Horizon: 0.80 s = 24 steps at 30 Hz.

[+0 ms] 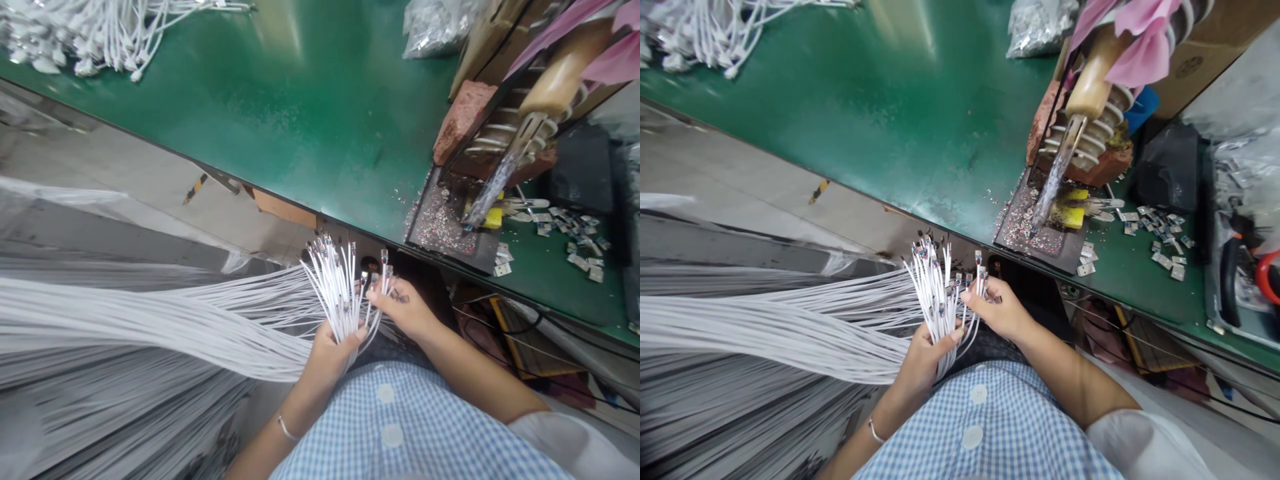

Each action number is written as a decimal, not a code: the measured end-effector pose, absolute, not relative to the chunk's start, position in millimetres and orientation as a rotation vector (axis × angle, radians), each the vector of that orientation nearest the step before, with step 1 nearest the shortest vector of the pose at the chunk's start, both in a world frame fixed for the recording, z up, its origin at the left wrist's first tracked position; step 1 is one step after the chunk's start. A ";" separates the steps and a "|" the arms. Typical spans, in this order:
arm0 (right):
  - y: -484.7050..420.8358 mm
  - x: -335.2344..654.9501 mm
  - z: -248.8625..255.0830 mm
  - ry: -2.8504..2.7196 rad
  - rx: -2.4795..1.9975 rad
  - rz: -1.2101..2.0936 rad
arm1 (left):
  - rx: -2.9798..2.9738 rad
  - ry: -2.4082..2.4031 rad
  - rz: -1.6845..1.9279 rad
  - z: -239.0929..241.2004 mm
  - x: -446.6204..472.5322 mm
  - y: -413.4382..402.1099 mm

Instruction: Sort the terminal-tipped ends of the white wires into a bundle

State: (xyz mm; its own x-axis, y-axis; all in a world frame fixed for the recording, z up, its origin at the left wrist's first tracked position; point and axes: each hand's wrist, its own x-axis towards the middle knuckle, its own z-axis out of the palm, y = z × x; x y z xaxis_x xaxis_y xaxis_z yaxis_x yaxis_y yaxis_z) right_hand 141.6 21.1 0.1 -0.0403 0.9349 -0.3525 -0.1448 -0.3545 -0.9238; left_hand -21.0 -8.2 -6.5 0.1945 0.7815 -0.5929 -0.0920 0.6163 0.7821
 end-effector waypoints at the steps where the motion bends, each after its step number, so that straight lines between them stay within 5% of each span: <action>1: 20.9 141.2 -0.8 -0.906 -1.352 1.553 | 0.691 1.252 0.680 -6.3 -20.9 -8.2; 24: 22.5 137.7 -2.7 -0.822 -1.262 1.592 | 0.658 1.166 0.712 -6.2 -20.2 -8.3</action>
State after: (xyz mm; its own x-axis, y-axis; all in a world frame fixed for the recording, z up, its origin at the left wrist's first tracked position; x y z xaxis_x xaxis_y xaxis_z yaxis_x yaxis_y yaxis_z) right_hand 137.7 22.5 -2.7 -0.0567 0.9325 -0.3566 -0.2489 -0.3591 -0.8995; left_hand -20.2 -8.3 -6.2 0.2320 0.7845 -0.5752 -0.1535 0.6134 0.7747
